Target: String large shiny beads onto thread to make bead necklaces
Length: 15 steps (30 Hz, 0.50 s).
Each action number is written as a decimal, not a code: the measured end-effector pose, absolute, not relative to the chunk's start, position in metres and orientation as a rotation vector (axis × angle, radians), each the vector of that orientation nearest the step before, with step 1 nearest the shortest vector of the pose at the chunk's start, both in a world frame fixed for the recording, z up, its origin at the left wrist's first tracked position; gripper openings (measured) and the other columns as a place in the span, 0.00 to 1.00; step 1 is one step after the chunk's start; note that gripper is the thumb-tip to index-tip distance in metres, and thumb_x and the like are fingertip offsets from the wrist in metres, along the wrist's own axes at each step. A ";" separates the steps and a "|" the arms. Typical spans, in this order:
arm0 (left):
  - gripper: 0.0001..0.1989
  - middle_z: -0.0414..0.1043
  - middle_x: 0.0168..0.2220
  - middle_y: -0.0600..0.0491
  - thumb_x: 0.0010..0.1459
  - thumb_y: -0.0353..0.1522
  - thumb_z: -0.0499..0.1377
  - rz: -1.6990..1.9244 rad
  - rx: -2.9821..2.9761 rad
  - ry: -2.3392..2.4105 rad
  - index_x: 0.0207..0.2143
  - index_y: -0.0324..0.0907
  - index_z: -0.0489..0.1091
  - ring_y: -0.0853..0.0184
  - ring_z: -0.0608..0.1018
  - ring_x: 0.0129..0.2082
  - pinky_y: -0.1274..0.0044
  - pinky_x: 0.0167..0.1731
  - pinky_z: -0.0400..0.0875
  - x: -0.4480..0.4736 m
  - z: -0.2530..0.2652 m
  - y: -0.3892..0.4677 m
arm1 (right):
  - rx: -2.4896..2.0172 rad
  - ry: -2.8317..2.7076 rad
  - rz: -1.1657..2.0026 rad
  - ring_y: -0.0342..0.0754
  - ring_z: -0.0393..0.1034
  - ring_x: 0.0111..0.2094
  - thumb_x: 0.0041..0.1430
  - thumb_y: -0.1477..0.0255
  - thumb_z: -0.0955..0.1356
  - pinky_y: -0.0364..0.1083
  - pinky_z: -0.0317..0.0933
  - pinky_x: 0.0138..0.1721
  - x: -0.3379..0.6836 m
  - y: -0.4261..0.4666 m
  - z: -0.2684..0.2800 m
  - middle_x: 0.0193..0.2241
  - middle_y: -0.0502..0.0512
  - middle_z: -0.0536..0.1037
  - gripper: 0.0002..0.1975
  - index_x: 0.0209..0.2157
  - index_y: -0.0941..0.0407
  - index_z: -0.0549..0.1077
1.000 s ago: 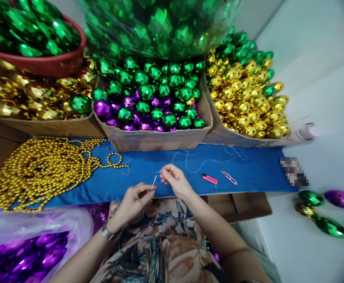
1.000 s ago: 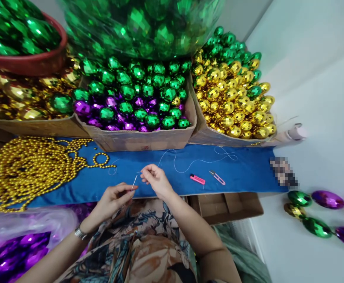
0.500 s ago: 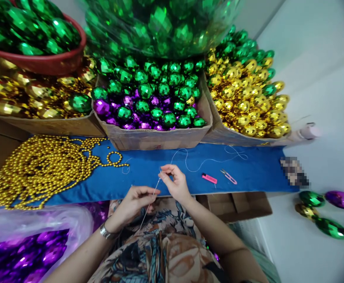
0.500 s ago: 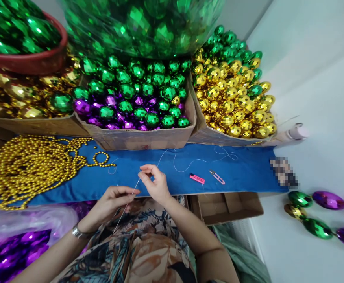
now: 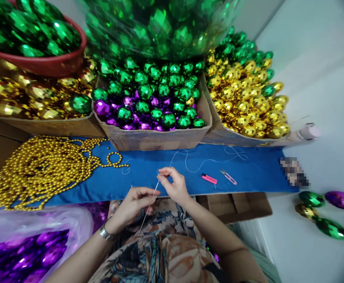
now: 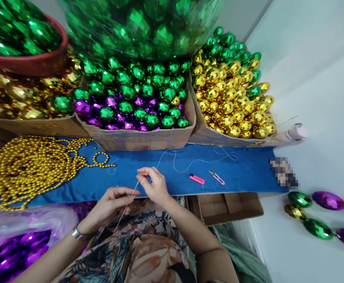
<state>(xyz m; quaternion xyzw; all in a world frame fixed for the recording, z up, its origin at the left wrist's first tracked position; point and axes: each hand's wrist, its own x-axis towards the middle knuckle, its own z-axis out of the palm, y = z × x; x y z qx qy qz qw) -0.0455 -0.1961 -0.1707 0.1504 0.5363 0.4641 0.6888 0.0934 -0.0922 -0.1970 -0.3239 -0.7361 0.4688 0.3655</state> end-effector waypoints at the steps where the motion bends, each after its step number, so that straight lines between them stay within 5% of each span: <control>1: 0.17 0.71 0.19 0.54 0.39 0.37 0.71 1.037 0.333 1.205 0.32 0.37 0.79 0.73 0.70 0.14 0.81 0.16 0.64 -0.045 -0.170 -0.196 | -0.825 -1.895 1.197 0.43 0.73 0.35 0.61 0.71 0.68 0.43 0.69 0.39 0.093 -0.092 -0.197 0.35 0.51 0.77 0.07 0.42 0.53 0.73; 15: 0.19 0.71 0.18 0.54 0.38 0.38 0.71 1.023 0.343 1.231 0.32 0.35 0.79 0.73 0.70 0.14 0.81 0.16 0.63 -0.045 -0.168 -0.196 | -0.809 -1.917 1.167 0.43 0.73 0.35 0.61 0.71 0.68 0.43 0.68 0.38 0.093 -0.092 -0.195 0.34 0.51 0.77 0.07 0.42 0.53 0.74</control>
